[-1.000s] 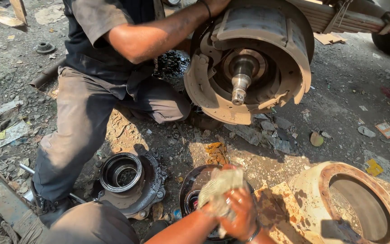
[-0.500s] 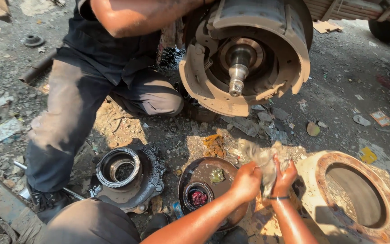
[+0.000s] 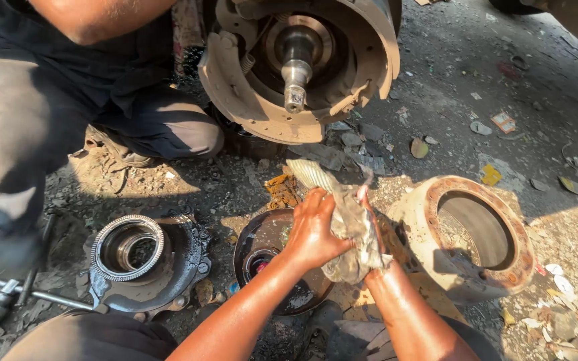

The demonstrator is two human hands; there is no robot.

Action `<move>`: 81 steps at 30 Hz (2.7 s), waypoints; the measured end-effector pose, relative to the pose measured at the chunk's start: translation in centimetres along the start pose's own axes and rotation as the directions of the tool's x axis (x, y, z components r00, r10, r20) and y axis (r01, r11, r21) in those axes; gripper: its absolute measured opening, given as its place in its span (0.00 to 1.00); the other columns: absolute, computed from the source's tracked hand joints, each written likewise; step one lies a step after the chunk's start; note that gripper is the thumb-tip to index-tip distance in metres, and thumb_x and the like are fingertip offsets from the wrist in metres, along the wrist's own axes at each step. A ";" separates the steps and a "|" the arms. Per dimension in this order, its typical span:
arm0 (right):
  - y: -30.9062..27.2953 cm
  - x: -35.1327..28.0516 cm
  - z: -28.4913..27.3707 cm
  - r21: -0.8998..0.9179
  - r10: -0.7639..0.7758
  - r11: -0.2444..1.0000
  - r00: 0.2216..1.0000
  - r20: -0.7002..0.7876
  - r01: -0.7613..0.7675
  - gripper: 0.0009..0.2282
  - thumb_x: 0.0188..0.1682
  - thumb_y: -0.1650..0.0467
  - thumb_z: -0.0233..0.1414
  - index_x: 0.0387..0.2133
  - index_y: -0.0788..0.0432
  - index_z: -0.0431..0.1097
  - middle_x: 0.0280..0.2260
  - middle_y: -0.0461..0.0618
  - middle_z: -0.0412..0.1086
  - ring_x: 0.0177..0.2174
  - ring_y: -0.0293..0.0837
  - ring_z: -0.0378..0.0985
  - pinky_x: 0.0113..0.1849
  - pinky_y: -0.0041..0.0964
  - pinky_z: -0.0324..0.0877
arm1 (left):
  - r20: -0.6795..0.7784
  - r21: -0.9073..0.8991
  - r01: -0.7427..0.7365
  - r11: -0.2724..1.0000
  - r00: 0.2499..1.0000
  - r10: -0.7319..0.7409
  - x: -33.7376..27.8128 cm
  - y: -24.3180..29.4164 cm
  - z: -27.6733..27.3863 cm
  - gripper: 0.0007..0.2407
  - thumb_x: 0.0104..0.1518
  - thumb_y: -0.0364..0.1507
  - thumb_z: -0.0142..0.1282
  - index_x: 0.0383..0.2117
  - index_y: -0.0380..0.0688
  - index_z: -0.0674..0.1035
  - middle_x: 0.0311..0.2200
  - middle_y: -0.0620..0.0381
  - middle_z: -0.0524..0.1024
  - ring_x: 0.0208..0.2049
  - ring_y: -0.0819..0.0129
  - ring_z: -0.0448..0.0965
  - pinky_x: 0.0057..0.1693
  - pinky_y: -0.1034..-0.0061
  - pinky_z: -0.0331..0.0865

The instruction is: The person scrubs a circular metal mechanical part with a cloth in a shallow pan of liquid, then wipes their hands with a rag. A second person is visible nearby working on a vehicle wheel hub.

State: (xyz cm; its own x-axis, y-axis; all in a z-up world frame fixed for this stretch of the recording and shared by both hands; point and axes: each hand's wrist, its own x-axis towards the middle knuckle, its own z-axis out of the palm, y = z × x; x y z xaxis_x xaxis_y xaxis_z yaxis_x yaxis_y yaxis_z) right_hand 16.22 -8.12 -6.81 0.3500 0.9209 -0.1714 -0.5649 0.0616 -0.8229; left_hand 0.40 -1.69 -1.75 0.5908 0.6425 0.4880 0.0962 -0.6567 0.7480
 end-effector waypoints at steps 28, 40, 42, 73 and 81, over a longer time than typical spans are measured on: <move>5.1 -5.9 -4.0 0.054 -0.254 0.965 0.864 0.435 0.256 0.21 0.61 0.52 0.45 0.50 0.57 0.64 0.51 0.57 0.62 0.54 0.55 0.69 0.60 0.64 0.66 | 0.189 0.135 -0.374 0.917 0.919 0.347 -3.7 1.9 2.8 0.15 0.44 0.37 0.68 0.31 0.37 0.81 0.34 0.41 0.77 0.41 0.49 0.78 0.60 0.48 0.67; 8.0 -0.2 0.9 -0.452 -0.080 0.885 0.993 0.086 0.111 0.20 0.59 0.57 0.45 0.49 0.62 0.66 0.46 0.61 0.68 0.48 0.56 0.75 0.53 0.56 0.71 | -0.048 0.304 0.095 0.948 0.995 -0.085 -1.3 -1.0 1.6 0.12 0.40 0.32 0.69 0.24 0.35 0.81 0.26 0.43 0.78 0.29 0.51 0.80 0.34 0.57 0.74; 7.4 -0.6 2.5 -0.758 -0.025 0.640 0.990 0.139 0.122 0.20 0.58 0.57 0.44 0.49 0.63 0.67 0.45 0.61 0.69 0.47 0.56 0.75 0.52 0.55 0.71 | -0.171 0.364 0.104 0.926 0.984 -0.043 -0.3 -2.8 0.2 0.13 0.40 0.32 0.69 0.26 0.35 0.81 0.27 0.43 0.78 0.29 0.49 0.80 0.37 0.57 0.75; -0.9 -4.3 9.8 0.173 0.002 0.983 0.956 0.294 -0.055 0.40 0.51 0.45 0.40 0.69 0.62 0.49 0.67 0.62 0.57 0.68 0.54 0.54 0.66 0.49 0.49 | -0.296 -0.788 0.108 0.606 0.796 -0.527 1.3 -13.3 -1.2 0.07 0.59 0.26 0.54 0.40 0.36 0.80 0.36 0.51 0.82 0.35 0.61 0.83 0.43 0.71 0.77; -3.6 -3.4 9.8 0.411 -0.299 0.894 0.923 0.243 0.181 0.41 0.52 0.44 0.43 0.67 0.63 0.50 0.62 0.71 0.58 0.65 0.64 0.58 0.65 0.56 0.51 | 0.175 -0.331 -0.053 0.942 0.978 0.117 -1.4 -3.0 1.2 0.08 0.66 0.29 0.50 0.41 0.36 0.78 0.37 0.52 0.79 0.38 0.66 0.83 0.45 0.74 0.79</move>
State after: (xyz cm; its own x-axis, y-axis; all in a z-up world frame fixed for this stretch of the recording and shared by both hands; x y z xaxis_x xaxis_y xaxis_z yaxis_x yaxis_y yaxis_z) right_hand 9.79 -7.69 2.02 0.3098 0.9251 0.2195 -0.7484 0.3797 -0.5439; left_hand 0.30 -1.06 -5.24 0.7292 0.4822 0.4856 -0.2059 -0.5222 0.8276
